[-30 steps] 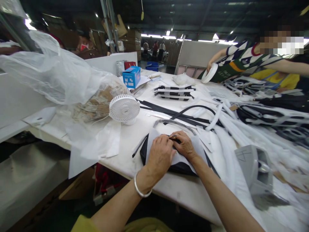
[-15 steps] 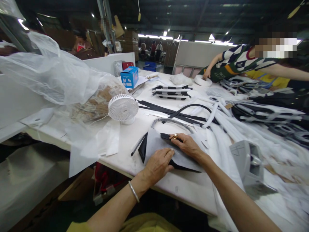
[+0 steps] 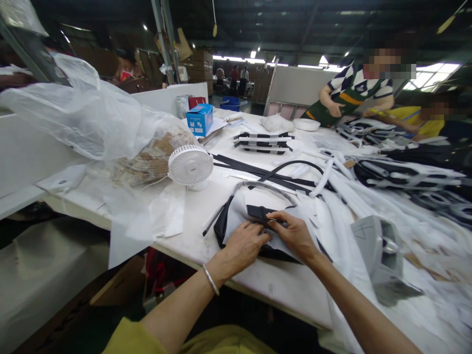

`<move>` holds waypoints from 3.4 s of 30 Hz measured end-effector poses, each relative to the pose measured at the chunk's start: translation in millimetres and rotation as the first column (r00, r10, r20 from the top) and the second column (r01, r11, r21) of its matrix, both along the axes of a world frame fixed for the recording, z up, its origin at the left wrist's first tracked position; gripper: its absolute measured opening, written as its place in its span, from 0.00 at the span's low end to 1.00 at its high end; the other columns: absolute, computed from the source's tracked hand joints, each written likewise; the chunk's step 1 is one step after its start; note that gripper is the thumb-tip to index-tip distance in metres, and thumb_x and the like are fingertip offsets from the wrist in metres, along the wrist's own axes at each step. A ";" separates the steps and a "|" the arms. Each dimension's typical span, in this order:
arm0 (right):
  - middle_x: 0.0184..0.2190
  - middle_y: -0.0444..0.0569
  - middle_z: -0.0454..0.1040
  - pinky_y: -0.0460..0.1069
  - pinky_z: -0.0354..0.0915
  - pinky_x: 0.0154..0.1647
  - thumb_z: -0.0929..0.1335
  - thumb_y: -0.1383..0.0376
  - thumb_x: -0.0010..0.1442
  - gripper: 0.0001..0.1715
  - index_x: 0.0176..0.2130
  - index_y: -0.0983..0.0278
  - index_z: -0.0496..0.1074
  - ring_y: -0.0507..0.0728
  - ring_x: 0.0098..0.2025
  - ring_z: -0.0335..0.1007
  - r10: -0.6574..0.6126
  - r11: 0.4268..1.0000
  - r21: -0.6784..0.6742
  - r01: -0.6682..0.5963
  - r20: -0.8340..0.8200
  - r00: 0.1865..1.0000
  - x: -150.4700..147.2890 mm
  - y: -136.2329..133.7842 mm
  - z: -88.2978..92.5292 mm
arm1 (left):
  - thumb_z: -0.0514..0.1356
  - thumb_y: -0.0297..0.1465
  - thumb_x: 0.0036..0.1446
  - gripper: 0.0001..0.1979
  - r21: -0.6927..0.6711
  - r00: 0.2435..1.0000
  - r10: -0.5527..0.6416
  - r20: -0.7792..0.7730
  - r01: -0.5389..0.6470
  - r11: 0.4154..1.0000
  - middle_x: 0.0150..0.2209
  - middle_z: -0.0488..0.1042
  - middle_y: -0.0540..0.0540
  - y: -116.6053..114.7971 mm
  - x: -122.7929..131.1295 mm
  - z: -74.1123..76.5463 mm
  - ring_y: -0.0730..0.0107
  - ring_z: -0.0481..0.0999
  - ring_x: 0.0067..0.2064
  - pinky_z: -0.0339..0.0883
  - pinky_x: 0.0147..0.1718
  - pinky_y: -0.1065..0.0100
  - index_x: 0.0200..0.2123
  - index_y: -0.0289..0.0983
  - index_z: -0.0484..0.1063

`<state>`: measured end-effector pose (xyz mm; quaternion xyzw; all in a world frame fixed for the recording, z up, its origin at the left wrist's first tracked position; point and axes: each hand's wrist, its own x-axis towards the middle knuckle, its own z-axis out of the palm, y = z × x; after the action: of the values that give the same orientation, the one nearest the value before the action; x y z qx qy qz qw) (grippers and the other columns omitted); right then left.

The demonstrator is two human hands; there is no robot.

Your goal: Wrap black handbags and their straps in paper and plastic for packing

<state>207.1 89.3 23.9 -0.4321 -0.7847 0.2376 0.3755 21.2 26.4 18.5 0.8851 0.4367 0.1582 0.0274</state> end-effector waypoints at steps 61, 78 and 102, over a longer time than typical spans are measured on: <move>0.57 0.56 0.71 0.60 0.69 0.51 0.70 0.61 0.58 0.37 0.63 0.57 0.58 0.66 0.53 0.73 0.072 0.991 0.071 -0.114 0.435 0.898 -4.3 -8.8 12.6 | 0.56 0.50 0.60 0.28 0.004 0.928 0.333 -0.168 -0.337 0.941 0.51 0.74 0.31 52.5 -21.2 3.7 0.44 0.67 0.59 0.54 0.58 0.48 0.47 0.29 0.73; 0.58 0.62 0.67 0.63 0.53 0.63 0.65 0.56 0.64 0.24 0.54 0.67 0.67 0.68 0.61 0.61 -0.131 0.989 0.138 0.049 0.679 0.722 -5.3 5.6 19.7 | 0.54 0.58 0.56 0.34 0.037 0.916 0.397 -0.062 -0.395 0.918 0.46 0.75 0.36 58.1 -32.3 -9.2 0.49 0.70 0.52 0.45 0.62 0.45 0.48 0.34 0.72; 0.39 0.51 0.78 0.56 0.56 0.48 0.54 0.48 0.70 0.29 0.38 0.62 0.72 0.64 0.46 0.70 -0.085 0.996 0.056 0.069 0.828 0.553 -1.6 51.1 -3.2 | 0.48 0.42 0.68 0.19 0.099 0.879 0.473 0.059 -0.477 0.873 0.39 0.77 0.41 71.8 -32.1 -20.5 0.55 0.72 0.47 0.54 0.54 0.49 0.42 0.35 0.72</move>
<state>205.5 140.3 20.7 -0.5239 -0.8513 -0.0171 -0.0241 -10.9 98.3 -2.0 0.7483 0.6307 0.1985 -0.0542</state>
